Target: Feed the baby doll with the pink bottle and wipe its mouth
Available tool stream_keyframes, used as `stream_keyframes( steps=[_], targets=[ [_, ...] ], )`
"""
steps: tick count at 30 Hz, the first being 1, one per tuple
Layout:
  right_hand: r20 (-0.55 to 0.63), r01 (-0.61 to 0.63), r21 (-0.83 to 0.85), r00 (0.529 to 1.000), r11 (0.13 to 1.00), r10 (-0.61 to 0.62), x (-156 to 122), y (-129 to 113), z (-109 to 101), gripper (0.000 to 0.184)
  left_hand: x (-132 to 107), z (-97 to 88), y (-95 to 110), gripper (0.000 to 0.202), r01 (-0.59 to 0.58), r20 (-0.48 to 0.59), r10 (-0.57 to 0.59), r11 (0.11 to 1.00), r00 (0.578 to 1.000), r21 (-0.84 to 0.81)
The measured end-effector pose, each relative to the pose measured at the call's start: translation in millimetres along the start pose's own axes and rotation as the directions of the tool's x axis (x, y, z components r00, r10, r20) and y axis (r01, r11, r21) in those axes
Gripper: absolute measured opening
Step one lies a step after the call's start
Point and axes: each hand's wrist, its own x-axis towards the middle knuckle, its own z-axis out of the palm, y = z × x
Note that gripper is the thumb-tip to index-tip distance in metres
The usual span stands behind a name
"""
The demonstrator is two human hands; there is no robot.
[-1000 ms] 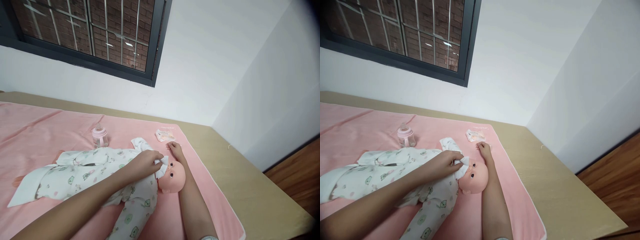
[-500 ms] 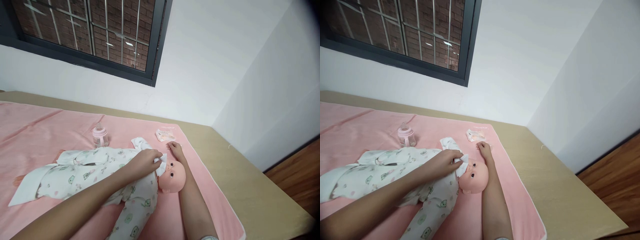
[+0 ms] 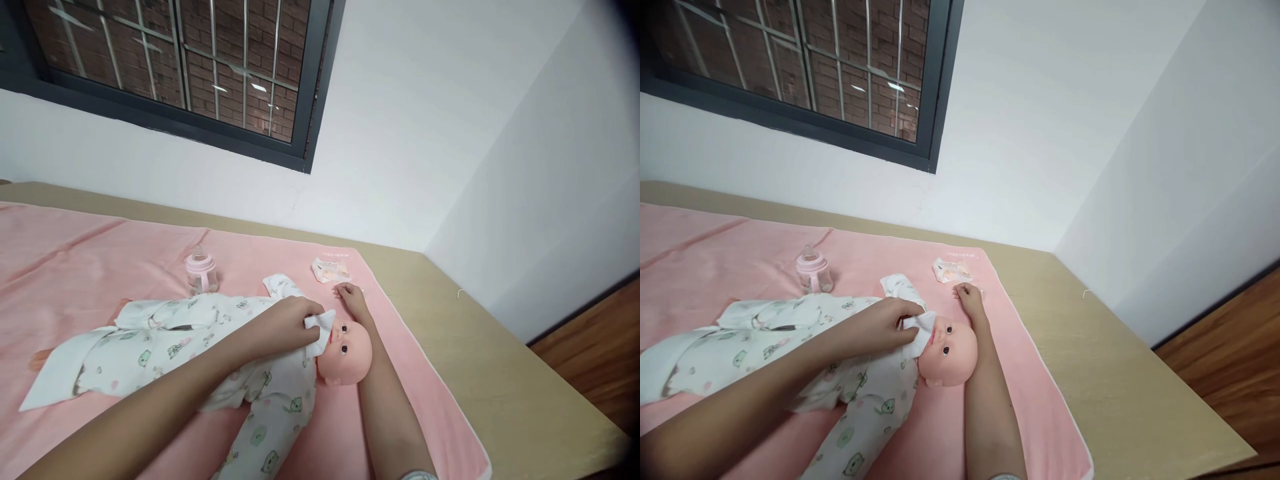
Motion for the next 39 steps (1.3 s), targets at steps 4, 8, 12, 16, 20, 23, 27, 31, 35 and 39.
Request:
stream_keyframes(
  steps=[4, 8, 12, 16, 20, 23, 27, 31, 35, 39],
  targets=[
    [-0.002, 0.001, -0.006, 1.0, 1.0, -0.001, 0.0, 0.5, -0.3, 0.028, -1.3, 3.1, -0.1, 0.005, 0.002, 0.043, -0.002, 1.0, 0.999, 0.003],
    [-0.003, 0.004, -0.01, 1.0, 1.0, -0.004, 0.6, 1.5, -0.1, 0.028, -1.4, 5.3, 3.4, 0.013, 0.04, 0.038, -0.042, 0.998, 0.998, 0.049],
    [0.0, 0.009, -0.007, 1.0, 1.0, -0.009, 1.4, 3.0, 0.2, 0.029, 0.9, 7.6, 7.6, 0.021, 0.047, 0.026, -0.05, 0.994, 0.998, 0.1],
    [-0.002, 0.009, -0.005, 1.0, 1.0, -0.009, 2.0, 3.8, 0.1, 0.029, 3.1, 12.0, 6.5, 0.016, 0.036, 0.014, -0.038, 0.991, 0.999, 0.129],
    [-0.001, 0.008, -0.002, 1.0, 1.0, -0.008, 1.9, 3.2, 0.1, 0.029, 3.4, 14.6, 5.2, 0.012, 0.014, 0.0, -0.014, 0.991, 1.0, 0.136],
    [0.0, 0.007, -0.001, 1.0, 1.0, -0.007, 1.5, 2.1, 0.1, 0.029, 3.4, 12.6, 6.8, 0.013, 0.019, -0.001, -0.019, 0.992, 1.0, 0.125],
    [0.0, 0.006, 0.001, 1.0, 1.0, -0.006, 1.2, 1.6, 0.1, 0.028, 4.3, 8.6, 7.1, 0.015, -0.009, -0.015, 0.01, 0.997, 1.0, 0.077],
    [0.003, 0.003, -0.006, 1.0, 1.0, -0.003, 1.1, 1.4, -0.2, 0.028, 5.6, 8.6, 2.6, 0.018, -0.014, -0.012, 0.015, 0.997, 1.0, 0.07],
    [0.003, 0.0, -0.009, 1.0, 1.0, 0.0, -0.1, -0.8, 0.0, 0.028, 6.3, 10.1, -2.2, 0.02, -0.03, -0.057, 0.035, 0.995, 0.998, 0.094],
    [0.005, -0.002, -0.01, 1.0, 1.0, 0.003, -1.7, -2.8, 0.2, 0.028, 7.2, 11.2, -4.0, 0.021, -0.033, -0.066, 0.04, 0.995, 0.997, 0.091]
  ],
)
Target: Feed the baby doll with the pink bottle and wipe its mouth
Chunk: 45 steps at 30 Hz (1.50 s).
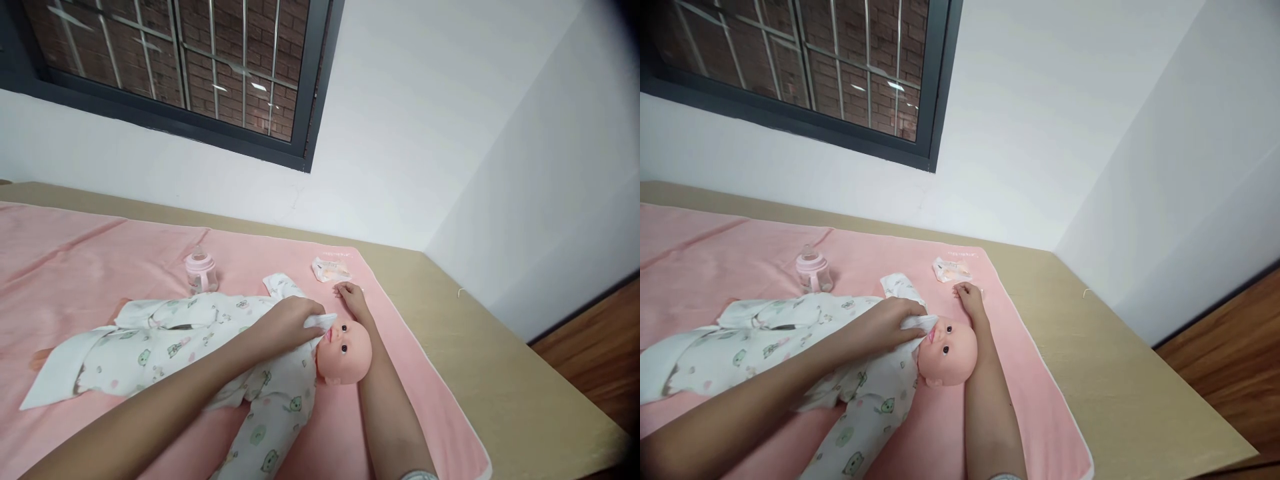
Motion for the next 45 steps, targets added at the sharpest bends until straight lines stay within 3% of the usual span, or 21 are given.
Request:
stream_keyframes(
  steps=[33, 45],
  targets=[
    [-0.002, 0.006, 0.01, 1.0, 1.0, -0.006, 2.0, 3.1, -0.8, 0.029, 2.3, -0.8, 6.8, 0.019, 0.038, -0.081, -0.039, 0.999, 0.996, -0.014],
    [0.0, 0.01, -0.001, 1.0, 1.0, -0.01, 3.5, 6.9, -1.1, 0.03, -1.6, 1.8, 16.3, 0.013, 0.017, -0.006, -0.018, 0.994, 1.0, -0.111]
  ],
)
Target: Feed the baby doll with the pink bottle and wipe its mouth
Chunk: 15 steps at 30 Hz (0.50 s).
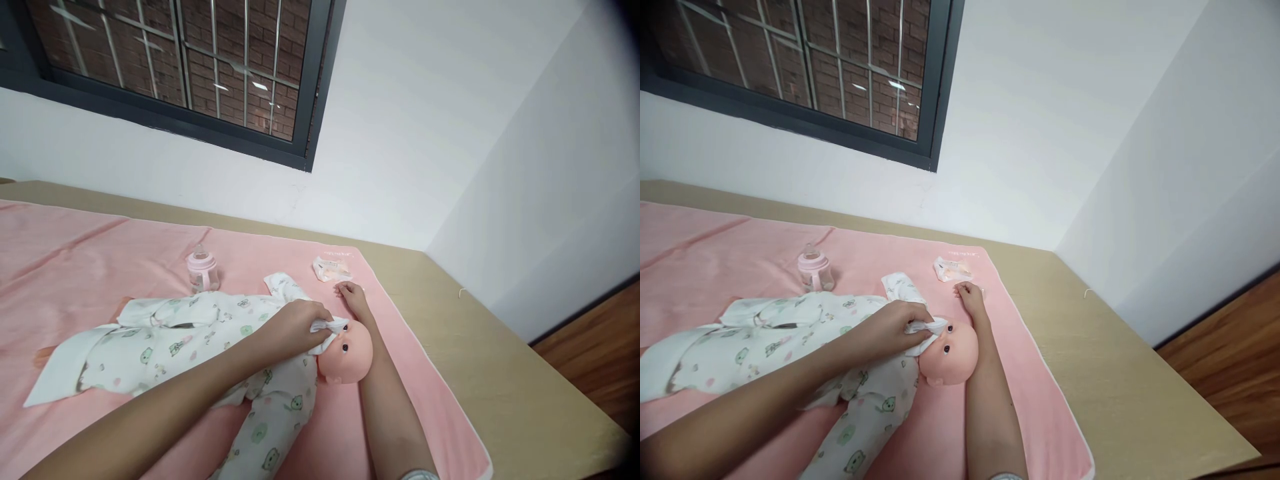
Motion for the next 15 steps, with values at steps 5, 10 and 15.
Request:
stream_keyframes(
  steps=[5, 10, 15],
  targets=[
    [-0.004, 0.002, 0.006, 1.0, 1.0, -0.002, 0.4, -0.8, 0.6, 0.028, 0.6, 0.5, 0.0, 0.015, 0.018, -0.007, -0.018, 1.0, 1.0, 0.015],
    [-0.011, -0.003, 0.012, 1.0, 1.0, 0.003, -0.1, -2.7, 0.8, 0.027, 2.1, 0.8, -1.3, 0.016, 0.031, -0.022, -0.03, 0.999, 0.999, 0.025],
    [-0.01, -0.006, 0.017, 1.0, 1.0, 0.007, -1.8, -4.8, 0.9, 0.027, 3.4, 2.2, -4.9, 0.017, 0.035, -0.034, -0.034, 0.999, 0.999, 0.032]
  ],
)
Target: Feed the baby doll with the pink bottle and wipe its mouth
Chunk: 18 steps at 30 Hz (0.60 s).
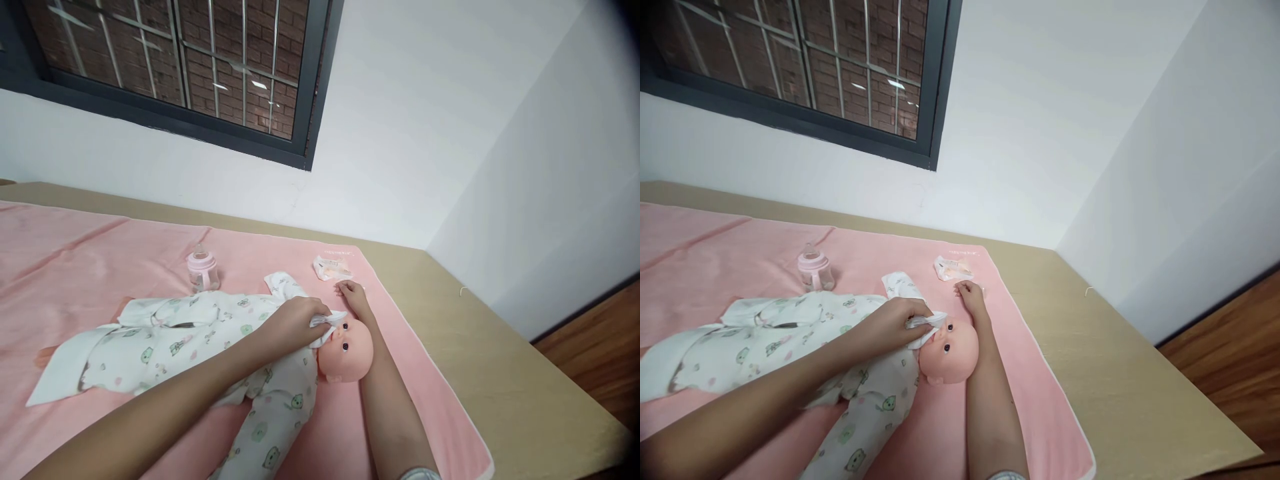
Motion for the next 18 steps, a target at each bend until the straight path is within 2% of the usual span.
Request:
stream_keyframes(
  steps=[13, 16, 18],
  targets=[
    [0.015, -0.013, 0.027, 1.0, 1.0, 0.013, -0.7, 2.1, 0.1, 0.031, 1.7, -3.1, -4.7, 0.02, 0.007, -0.044, -0.004, 0.998, 0.999, 0.057],
    [0.062, -0.012, 0.067, 0.998, 0.998, 0.008, -5.5, -11.2, -0.8, 0.034, 0.9, -6.9, -5.6, 0.019, 0.0, -0.06, 0.002, 1.0, 0.998, 0.028],
    [0.117, 0.002, 0.11, 0.993, 0.994, -0.014, -9.1, -29.7, -5.0, 0.034, 0.5, -9.5, -7.0, 0.019, -0.018, -0.076, 0.019, 1.0, 0.997, 0.012]
  ],
)
